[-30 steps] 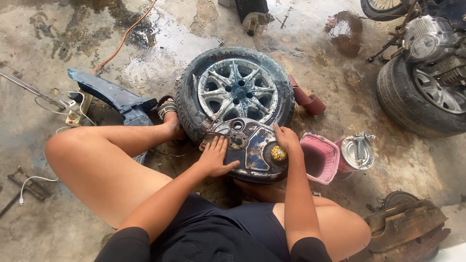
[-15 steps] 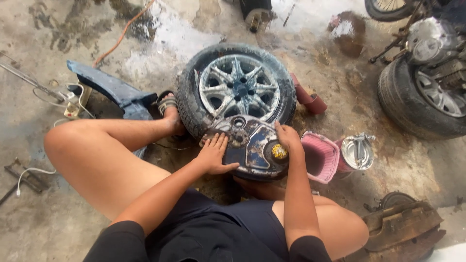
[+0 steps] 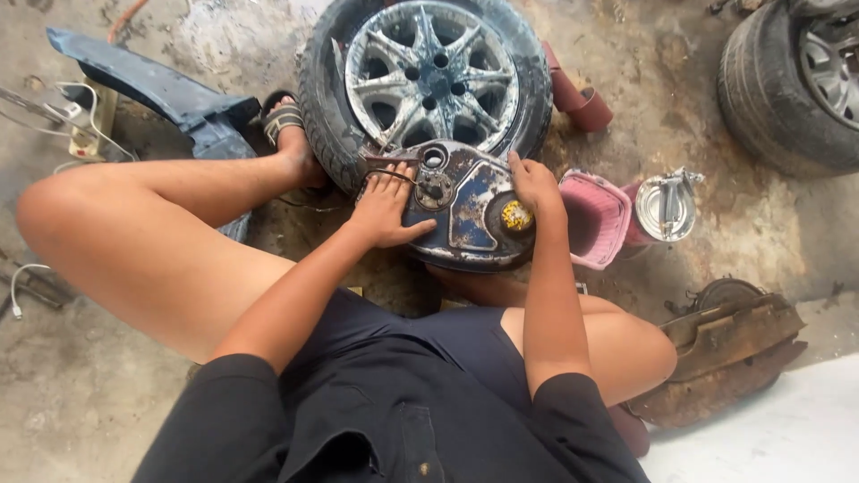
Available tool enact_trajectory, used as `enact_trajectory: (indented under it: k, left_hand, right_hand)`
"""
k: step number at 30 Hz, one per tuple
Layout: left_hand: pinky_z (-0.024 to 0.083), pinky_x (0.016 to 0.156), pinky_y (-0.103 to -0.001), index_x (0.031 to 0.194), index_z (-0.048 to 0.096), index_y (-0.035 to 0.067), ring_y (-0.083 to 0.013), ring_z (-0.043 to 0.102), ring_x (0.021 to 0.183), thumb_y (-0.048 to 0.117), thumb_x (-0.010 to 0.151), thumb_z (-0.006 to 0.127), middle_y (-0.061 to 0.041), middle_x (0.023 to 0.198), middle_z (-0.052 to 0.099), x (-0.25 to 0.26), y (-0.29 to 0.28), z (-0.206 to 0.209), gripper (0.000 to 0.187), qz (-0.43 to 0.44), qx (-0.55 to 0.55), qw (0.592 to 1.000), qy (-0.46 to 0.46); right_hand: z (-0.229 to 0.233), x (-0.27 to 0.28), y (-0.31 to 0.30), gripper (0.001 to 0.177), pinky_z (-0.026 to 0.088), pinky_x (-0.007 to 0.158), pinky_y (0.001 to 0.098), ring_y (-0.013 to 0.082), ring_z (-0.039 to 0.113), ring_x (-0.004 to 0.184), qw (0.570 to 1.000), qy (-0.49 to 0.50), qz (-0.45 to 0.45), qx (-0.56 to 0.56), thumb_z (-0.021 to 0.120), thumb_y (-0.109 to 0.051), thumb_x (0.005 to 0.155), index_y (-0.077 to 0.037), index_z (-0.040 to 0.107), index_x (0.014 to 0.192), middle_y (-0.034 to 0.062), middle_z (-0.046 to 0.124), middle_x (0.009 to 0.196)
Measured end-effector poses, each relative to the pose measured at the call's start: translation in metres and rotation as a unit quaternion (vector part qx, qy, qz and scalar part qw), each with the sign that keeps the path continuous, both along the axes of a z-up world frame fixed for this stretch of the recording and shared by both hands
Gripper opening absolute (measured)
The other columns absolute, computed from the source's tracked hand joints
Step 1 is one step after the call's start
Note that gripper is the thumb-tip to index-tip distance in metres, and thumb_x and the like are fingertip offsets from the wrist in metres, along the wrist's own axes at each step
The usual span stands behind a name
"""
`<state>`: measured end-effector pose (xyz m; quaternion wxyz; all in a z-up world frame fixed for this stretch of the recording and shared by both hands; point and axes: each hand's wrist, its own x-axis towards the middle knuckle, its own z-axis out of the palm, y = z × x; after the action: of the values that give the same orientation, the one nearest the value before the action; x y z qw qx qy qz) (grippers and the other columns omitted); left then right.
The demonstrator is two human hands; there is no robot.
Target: The person scrubs a motorcycle fuel tank with a small abrasive pad, focusing on the surface and edges. The person repeatedly rubs the tank while seated on the floor, with a tire and other motorcycle parts nearby.
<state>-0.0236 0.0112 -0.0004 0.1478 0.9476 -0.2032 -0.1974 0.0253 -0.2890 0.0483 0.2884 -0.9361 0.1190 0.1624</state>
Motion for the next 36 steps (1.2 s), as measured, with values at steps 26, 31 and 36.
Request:
enact_trajectory:
  k: [26, 31, 36]
  left_hand:
    - [0.012, 0.128, -0.057, 0.164, 0.016, 0.000, -0.0356, 0.010, 0.160, 0.097, 0.082, 0.028, -0.020, 0.172, 0.012, -0.007, -0.013, 0.006, 0.128, 0.017, -0.019, 1.000, 0.013]
    - [0.005, 0.126, -0.053, 0.164, 0.005, 0.001, -0.0365, 0.001, 0.158, 0.092, 0.085, 0.029, -0.018, 0.172, 0.005, 0.012, -0.023, 0.003, 0.123, 0.073, -0.022, 0.997, 0.002]
    - [0.005, 0.126, -0.054, 0.163, 0.004, 0.001, -0.0371, 0.001, 0.158, 0.089, 0.086, 0.018, -0.020, 0.172, 0.001, 0.004, -0.007, 0.018, 0.118, 0.005, -0.016, 1.000, 0.025]
  right_hand:
    - [0.000, 0.001, 0.004, 0.071, 0.040, 0.112, 0.0530, 0.0412, 0.054, 0.131, 1.000, 0.017, -0.017, 0.019, 0.037, -0.069, 0.102, -0.013, 0.073, 0.123, 0.0219, 0.068, 0.126]
    - [-0.011, 0.008, -0.002, 0.063, 0.037, 0.073, 0.0452, 0.0288, 0.053, 0.081, 0.999, 0.029, -0.009, -0.010, 0.028, -0.064, 0.106, -0.010, 0.049, 0.079, 0.0106, 0.060, 0.086]
    - [0.008, 0.009, 0.006, 0.059, 0.039, 0.074, 0.0423, 0.0233, 0.053, 0.081, 0.999, 0.036, -0.028, 0.004, 0.029, -0.062, 0.107, -0.012, 0.050, 0.082, 0.0070, 0.060, 0.089]
